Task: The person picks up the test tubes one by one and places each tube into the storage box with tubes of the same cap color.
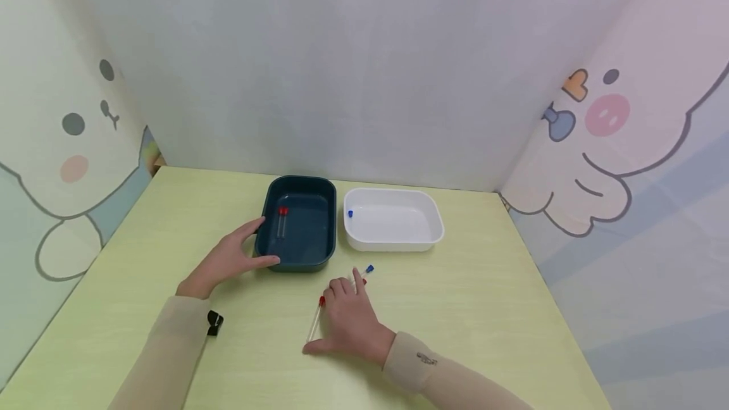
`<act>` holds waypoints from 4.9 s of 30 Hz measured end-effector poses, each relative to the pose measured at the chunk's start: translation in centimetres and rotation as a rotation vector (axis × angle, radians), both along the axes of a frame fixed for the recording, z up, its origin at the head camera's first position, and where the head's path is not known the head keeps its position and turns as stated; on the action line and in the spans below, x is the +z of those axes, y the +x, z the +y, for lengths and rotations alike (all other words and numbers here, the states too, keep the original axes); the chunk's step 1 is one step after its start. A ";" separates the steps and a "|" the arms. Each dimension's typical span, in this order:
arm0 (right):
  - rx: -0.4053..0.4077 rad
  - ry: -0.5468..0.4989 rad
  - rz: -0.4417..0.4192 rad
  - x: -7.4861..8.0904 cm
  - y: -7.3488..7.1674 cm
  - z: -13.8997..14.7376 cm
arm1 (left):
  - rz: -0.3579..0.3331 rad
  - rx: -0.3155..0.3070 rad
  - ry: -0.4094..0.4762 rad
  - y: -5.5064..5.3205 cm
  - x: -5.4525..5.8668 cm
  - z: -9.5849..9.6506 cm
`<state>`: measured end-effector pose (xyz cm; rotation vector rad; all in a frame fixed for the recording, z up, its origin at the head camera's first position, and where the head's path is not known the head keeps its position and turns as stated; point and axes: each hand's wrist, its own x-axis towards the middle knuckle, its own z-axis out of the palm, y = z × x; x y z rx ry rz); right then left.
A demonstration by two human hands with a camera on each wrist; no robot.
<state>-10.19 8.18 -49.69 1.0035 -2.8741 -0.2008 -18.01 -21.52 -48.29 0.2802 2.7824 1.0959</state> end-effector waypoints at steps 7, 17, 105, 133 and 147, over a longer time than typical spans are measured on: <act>0.032 -0.055 -0.002 -0.2 -0.3 0.0 | -0.003 0.002 0.002 0.0 -0.1 0.0; 0.045 -0.169 -0.047 0.1 -1.0 0.3 | 0.014 -0.001 -0.002 0.0 -0.2 -0.1; -0.156 -0.232 -0.389 4.1 -19.1 -7.7 | 0.007 -0.002 0.064 0.0 -0.3 -0.3; -0.186 -0.081 -0.335 2.3 -19.7 -9.9 | 0.016 -0.004 0.053 0.2 -0.4 0.0; -0.138 -0.135 -0.270 5.8 -19.2 -7.7 | -0.001 0.002 0.029 -0.1 0.2 -0.3</act>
